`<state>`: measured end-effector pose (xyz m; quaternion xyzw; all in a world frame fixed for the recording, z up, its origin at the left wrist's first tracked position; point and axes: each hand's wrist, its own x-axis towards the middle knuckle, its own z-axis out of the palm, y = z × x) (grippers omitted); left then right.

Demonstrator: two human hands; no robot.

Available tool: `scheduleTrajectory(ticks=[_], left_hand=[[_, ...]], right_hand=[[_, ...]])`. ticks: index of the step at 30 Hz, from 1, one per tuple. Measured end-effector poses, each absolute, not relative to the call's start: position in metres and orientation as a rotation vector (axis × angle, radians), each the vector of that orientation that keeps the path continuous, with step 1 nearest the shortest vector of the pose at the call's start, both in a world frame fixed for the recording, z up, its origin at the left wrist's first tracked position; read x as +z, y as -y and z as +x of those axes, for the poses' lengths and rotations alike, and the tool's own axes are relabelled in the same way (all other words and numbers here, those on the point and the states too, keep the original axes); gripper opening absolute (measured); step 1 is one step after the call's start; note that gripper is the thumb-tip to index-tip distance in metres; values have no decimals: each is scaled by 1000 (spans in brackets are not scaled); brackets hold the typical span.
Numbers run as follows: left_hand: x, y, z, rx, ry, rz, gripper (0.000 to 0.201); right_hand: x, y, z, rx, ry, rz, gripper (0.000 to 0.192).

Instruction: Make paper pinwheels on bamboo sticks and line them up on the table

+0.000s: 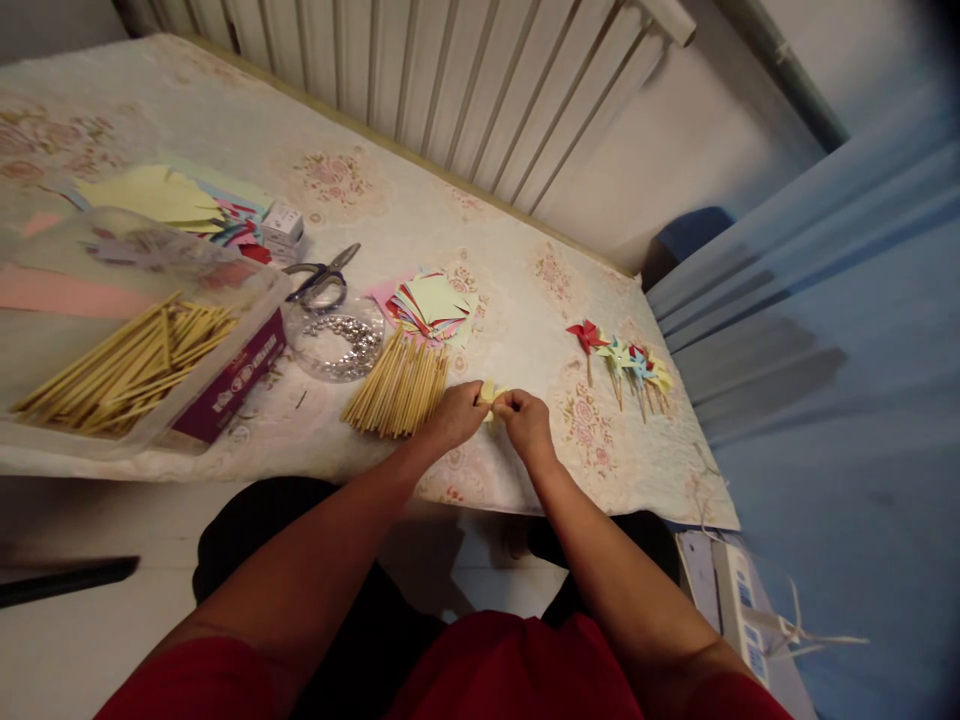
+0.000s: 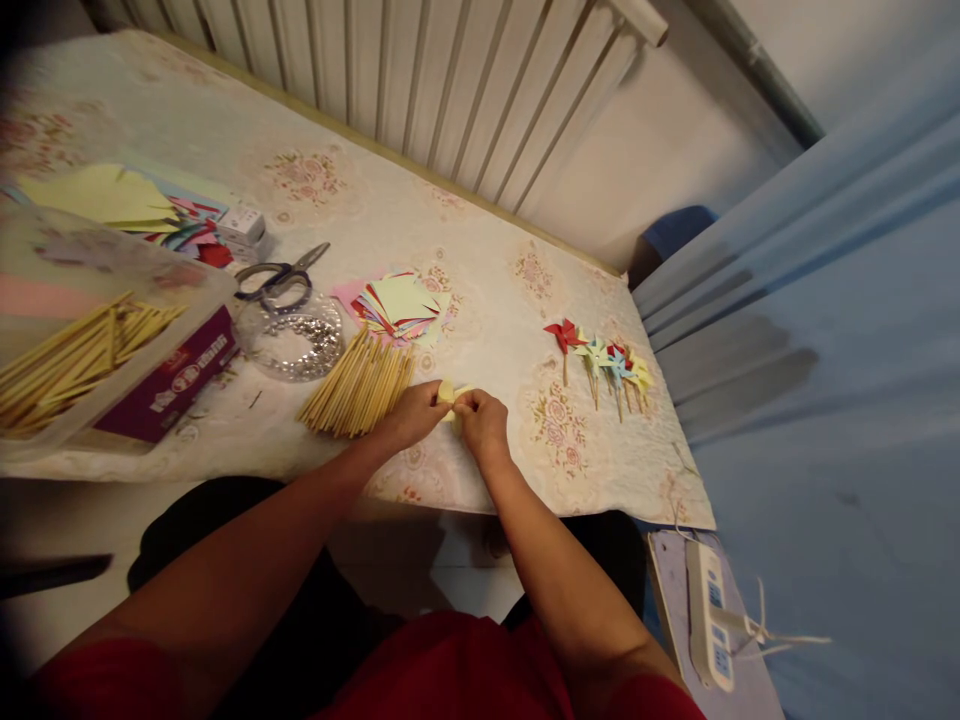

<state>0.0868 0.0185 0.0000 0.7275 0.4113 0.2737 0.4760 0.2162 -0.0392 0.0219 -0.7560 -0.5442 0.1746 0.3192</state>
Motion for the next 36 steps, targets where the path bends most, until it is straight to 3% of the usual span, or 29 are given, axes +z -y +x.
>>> scheduleTrajectory(ticks=[2, 7, 9, 19, 26, 32, 36], left_hand=[[1, -18, 86, 671, -1004, 1775, 12], [2, -17, 86, 684, -982, 1777, 13], [2, -17, 86, 693, -977, 1771, 14], [-1, -19, 85, 678, -981, 1743, 11], [0, -19, 85, 691, -888, 1602, 24], [-3, -19, 86, 687, -882, 1551, 26], [-6, -19, 87, 713, -856, 1545, 27]], right_hand=[[22, 38, 218, 518, 1398, -2001, 13], [34, 41, 221, 229, 1934, -1798, 16], [34, 42, 220, 218, 1901, -1808, 16], [20, 43, 217, 542, 1204, -1882, 13], [13, 46, 218, 915, 807, -1567, 38], [12, 47, 217, 1105, 717, -1444, 26], [15, 45, 216, 1153, 640, -1381, 31]])
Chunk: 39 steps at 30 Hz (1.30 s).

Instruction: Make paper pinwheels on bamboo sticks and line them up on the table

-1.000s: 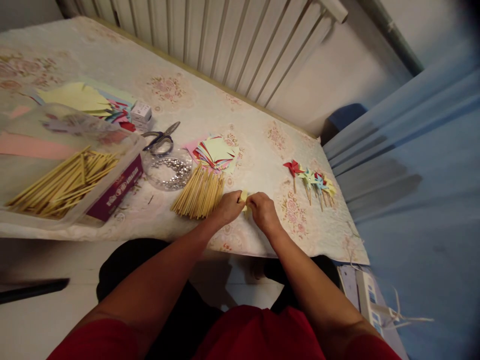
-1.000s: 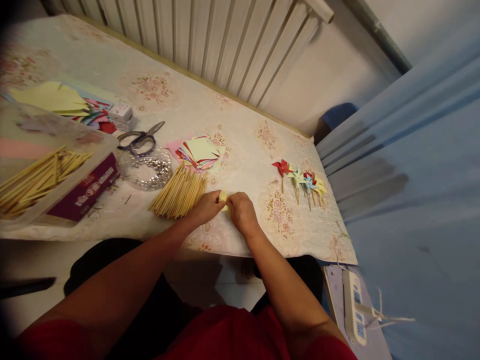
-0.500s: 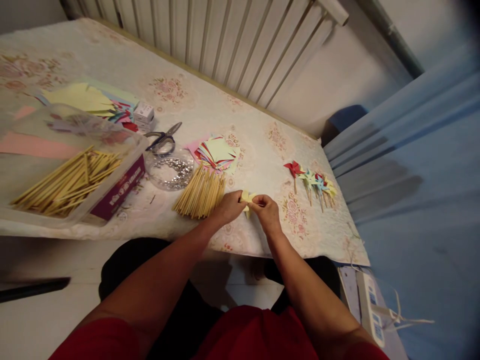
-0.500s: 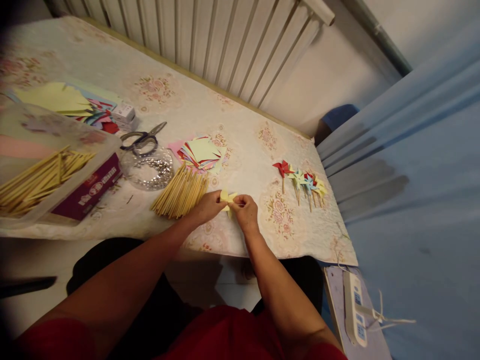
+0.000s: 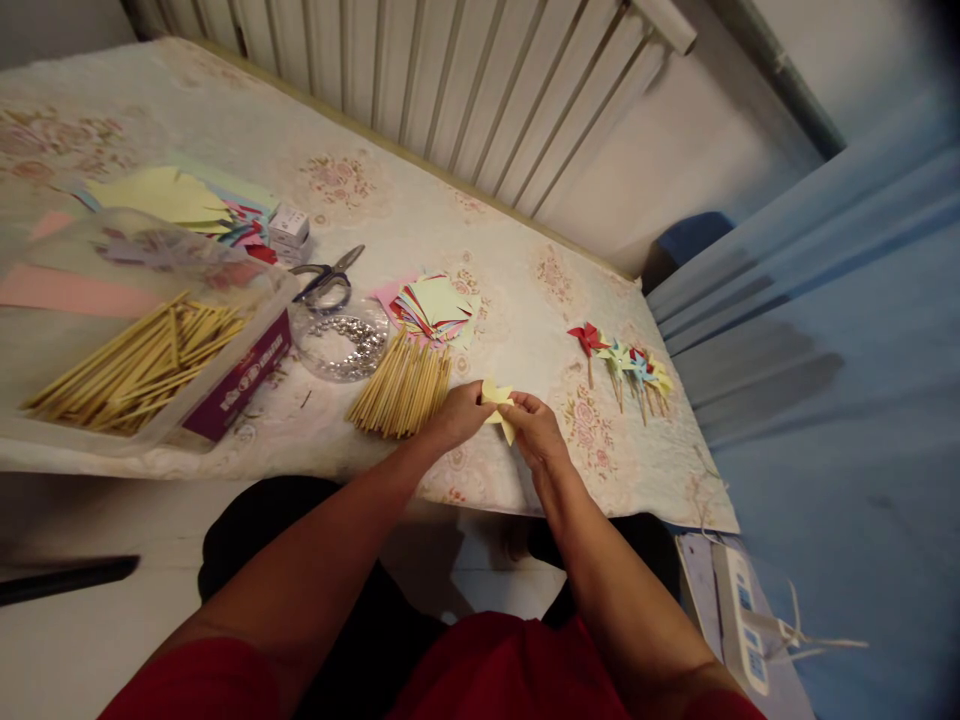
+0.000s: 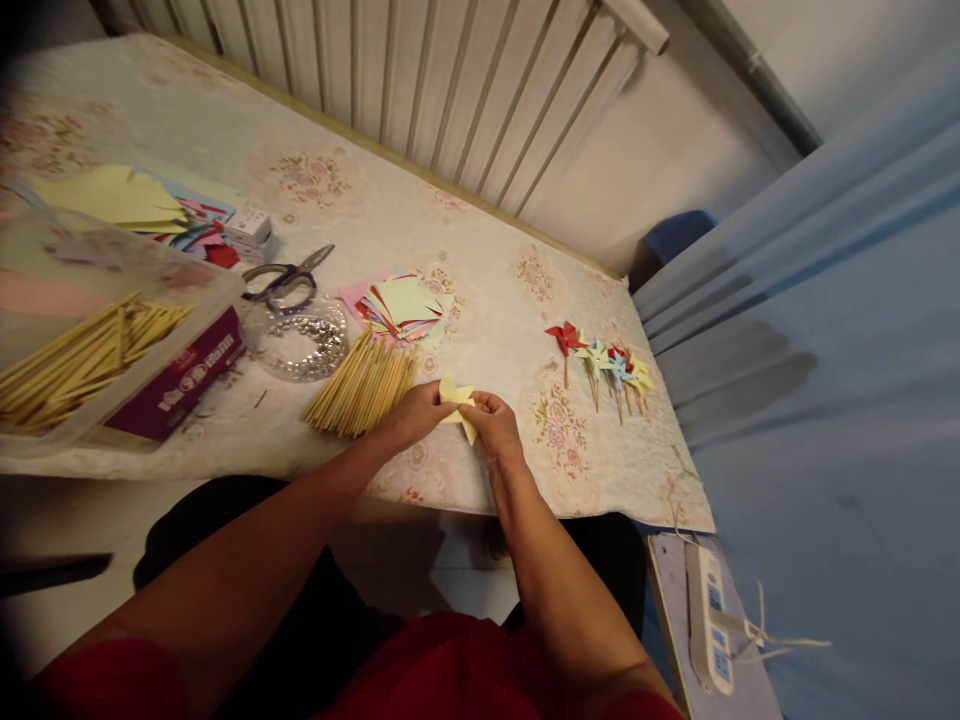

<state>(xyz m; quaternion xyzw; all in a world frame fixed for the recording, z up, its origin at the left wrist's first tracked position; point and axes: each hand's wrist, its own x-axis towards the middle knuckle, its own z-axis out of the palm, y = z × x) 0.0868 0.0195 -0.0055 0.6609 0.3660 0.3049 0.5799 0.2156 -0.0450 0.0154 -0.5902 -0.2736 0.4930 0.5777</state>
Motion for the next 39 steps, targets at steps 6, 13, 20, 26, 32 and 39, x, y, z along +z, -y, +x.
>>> scheduleTrajectory(ticks=[6, 13, 20, 26, 32, 39], left_hand=[[-7, -19, 88, 725, -830, 1514, 27], [-1, -18, 86, 722, -845, 1472, 26], [2, -17, 85, 728, -881, 1402, 33], [0, -18, 85, 694, -898, 1416, 33], [4, -17, 84, 670, -904, 1440, 33], [8, -15, 82, 657, -911, 1501, 30]], right_hand=[[19, 45, 217, 1305, 615, -1401, 28], [17, 44, 217, 1268, 610, -1391, 23], [15, 42, 214, 1238, 644, -1393, 22], [18, 41, 214, 1252, 653, -1407, 23], [21, 43, 216, 1279, 648, -1415, 24], [19, 44, 219, 1285, 689, -1424, 22]])
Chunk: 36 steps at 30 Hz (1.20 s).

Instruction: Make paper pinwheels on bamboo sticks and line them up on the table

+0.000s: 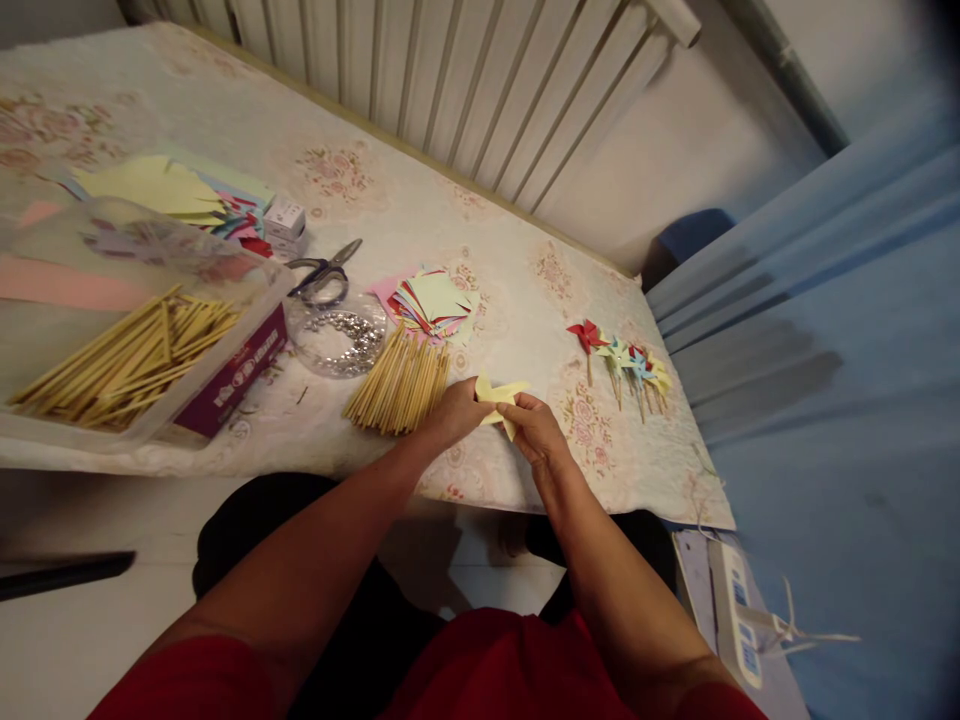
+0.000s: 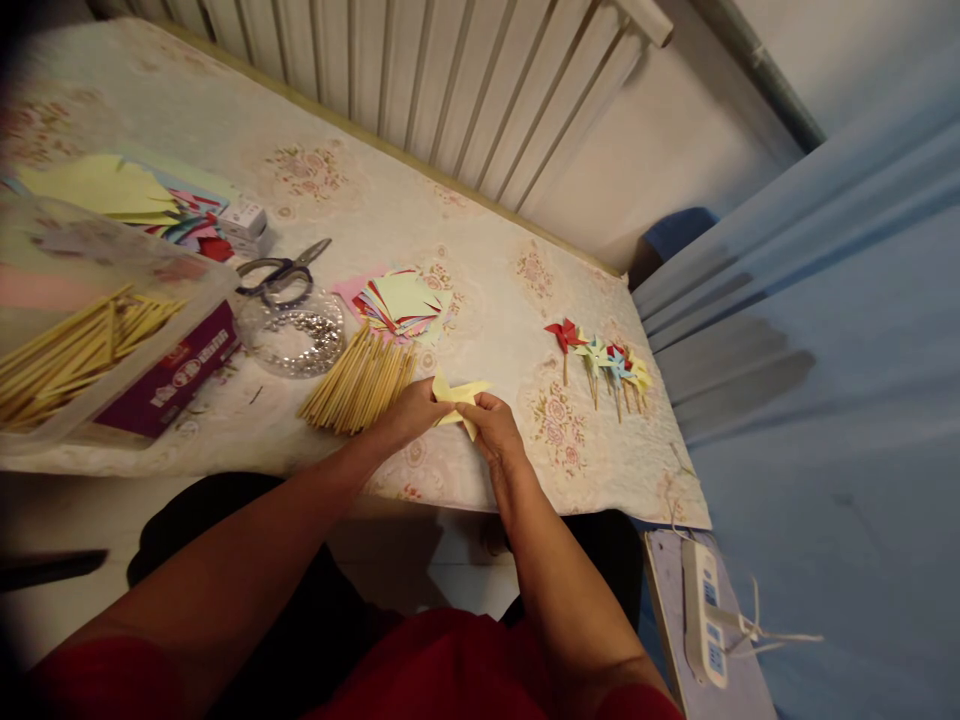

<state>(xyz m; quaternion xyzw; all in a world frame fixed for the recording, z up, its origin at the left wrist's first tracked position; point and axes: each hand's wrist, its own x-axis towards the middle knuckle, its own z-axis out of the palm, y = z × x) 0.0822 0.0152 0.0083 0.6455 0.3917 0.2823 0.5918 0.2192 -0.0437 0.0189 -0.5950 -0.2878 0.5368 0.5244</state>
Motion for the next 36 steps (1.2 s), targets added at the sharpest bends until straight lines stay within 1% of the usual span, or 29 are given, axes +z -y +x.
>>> scheduleTrajectory(ticks=[8, 15, 20, 24, 28, 36], left_hand=[[9, -15, 83, 649, -946, 1543, 22], [-2, -15, 86, 675, -855, 1502, 26], [-11, -16, 88, 645, -741, 1346, 27], [-7, -16, 88, 621, -680, 1151, 31], [-3, -13, 88, 643, -633, 1051, 29], [2, -9, 88, 716, -711, 940, 29]], right_hand=[[20, 44, 219, 1300, 686, -1419, 23], [17, 45, 222, 1312, 664, -1398, 25], [16, 45, 223, 1299, 692, -1417, 24], [20, 46, 221, 1239, 708, -1471, 23], [25, 45, 215, 1174, 720, -1491, 22], [24, 51, 210, 1123, 734, -1504, 20]])
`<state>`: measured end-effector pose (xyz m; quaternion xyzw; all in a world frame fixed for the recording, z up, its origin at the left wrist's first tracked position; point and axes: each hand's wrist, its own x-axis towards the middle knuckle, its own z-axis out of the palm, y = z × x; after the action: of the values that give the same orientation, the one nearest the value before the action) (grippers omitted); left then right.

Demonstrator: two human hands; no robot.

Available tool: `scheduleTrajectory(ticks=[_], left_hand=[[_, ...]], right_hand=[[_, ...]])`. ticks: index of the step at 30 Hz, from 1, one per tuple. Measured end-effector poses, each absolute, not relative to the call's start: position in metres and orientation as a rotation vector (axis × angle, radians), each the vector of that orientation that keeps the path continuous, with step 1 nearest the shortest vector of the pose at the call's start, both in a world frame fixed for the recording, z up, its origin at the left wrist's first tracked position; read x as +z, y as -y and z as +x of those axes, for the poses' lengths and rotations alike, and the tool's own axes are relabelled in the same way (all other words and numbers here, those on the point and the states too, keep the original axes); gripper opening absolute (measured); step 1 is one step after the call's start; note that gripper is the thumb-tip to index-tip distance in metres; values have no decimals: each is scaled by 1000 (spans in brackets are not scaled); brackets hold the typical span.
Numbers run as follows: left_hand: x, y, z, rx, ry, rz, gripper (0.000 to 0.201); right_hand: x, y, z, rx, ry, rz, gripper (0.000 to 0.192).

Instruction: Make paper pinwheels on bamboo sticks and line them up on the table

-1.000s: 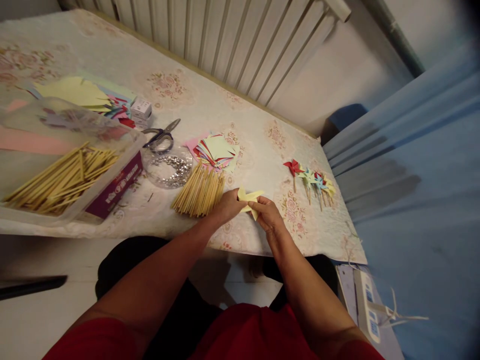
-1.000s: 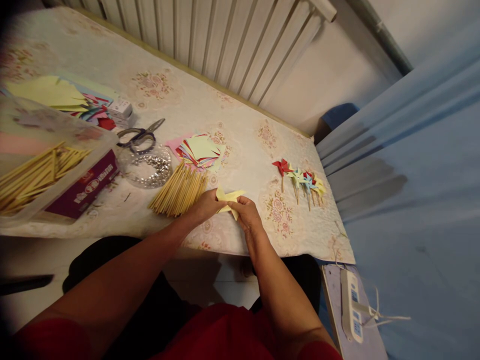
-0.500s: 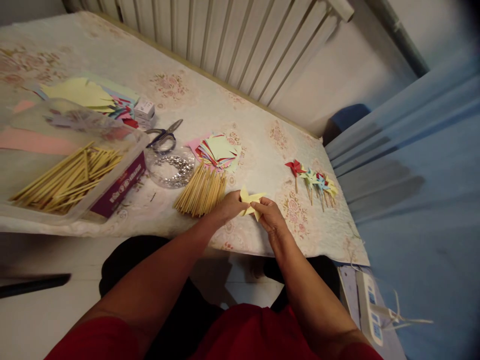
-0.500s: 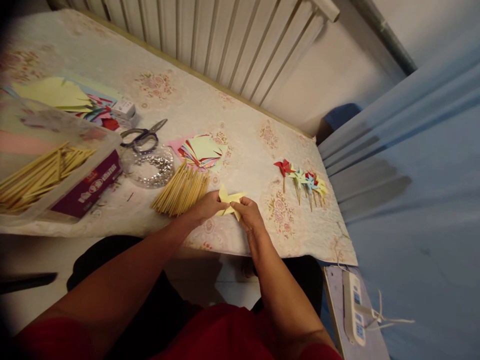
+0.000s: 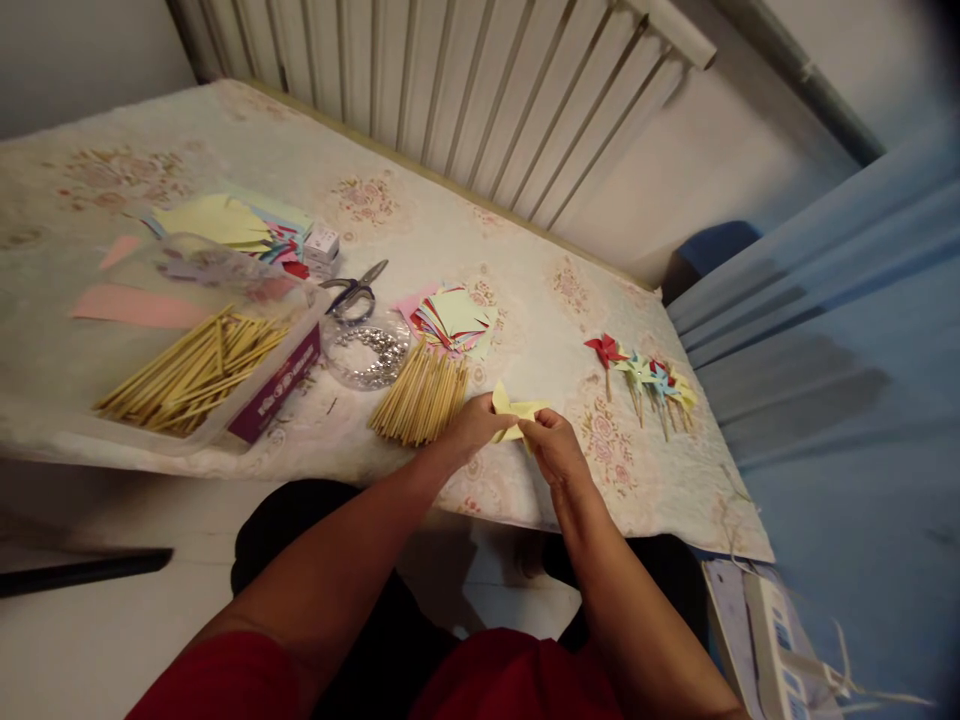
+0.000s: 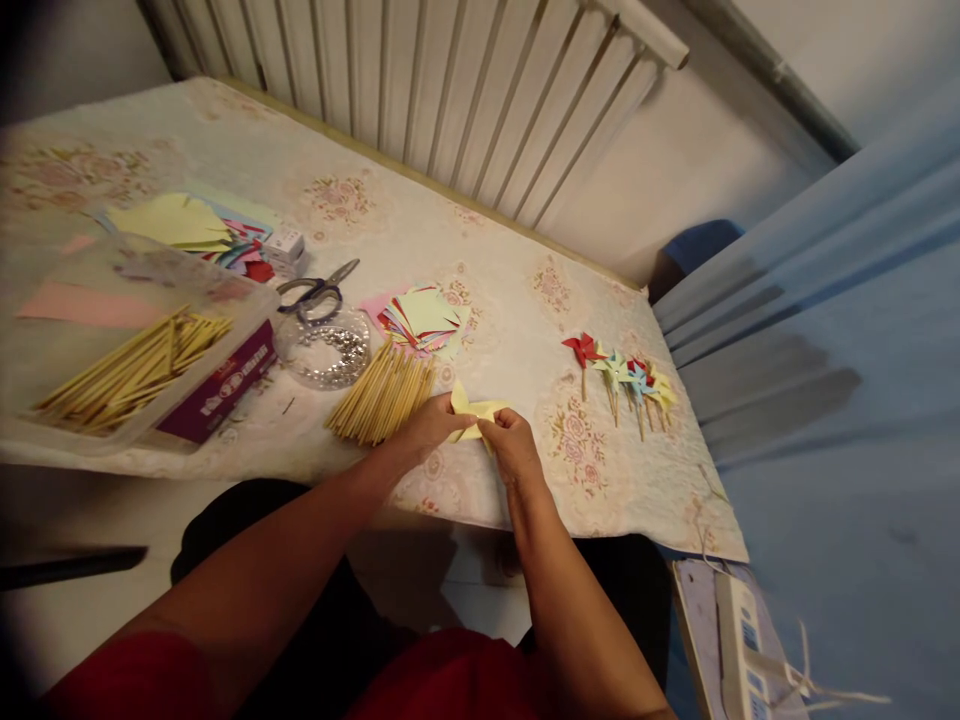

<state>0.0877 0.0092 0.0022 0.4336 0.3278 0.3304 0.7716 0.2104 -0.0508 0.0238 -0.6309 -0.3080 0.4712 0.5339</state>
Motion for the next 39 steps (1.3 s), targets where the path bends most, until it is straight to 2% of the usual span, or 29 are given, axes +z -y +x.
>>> scheduleTrajectory(ticks=[7, 10, 16, 23, 31, 39], left_hand=[[7, -8, 86, 680, -731, 854, 27], [11, -5, 83, 671, -643, 785, 25], [17, 5, 77, 512, -367, 804, 25], [17, 15, 74, 183, -145, 1063, 25], [14, 32, 75, -43, 2, 1197, 38], [-3, 40, 76, -38, -93, 1137, 45]], right_hand=[[27, 58, 219, 1027, 719, -1483, 23], [24, 59, 233, 869, 602, -1457, 25], [0, 56, 256, 744, 585, -1595, 20], [-11, 42, 213, 671, 1156, -1695, 7], [-27, 24, 187, 380, 2086, -1480, 23], [-32, 21, 185, 46, 2331, -1528, 24]])
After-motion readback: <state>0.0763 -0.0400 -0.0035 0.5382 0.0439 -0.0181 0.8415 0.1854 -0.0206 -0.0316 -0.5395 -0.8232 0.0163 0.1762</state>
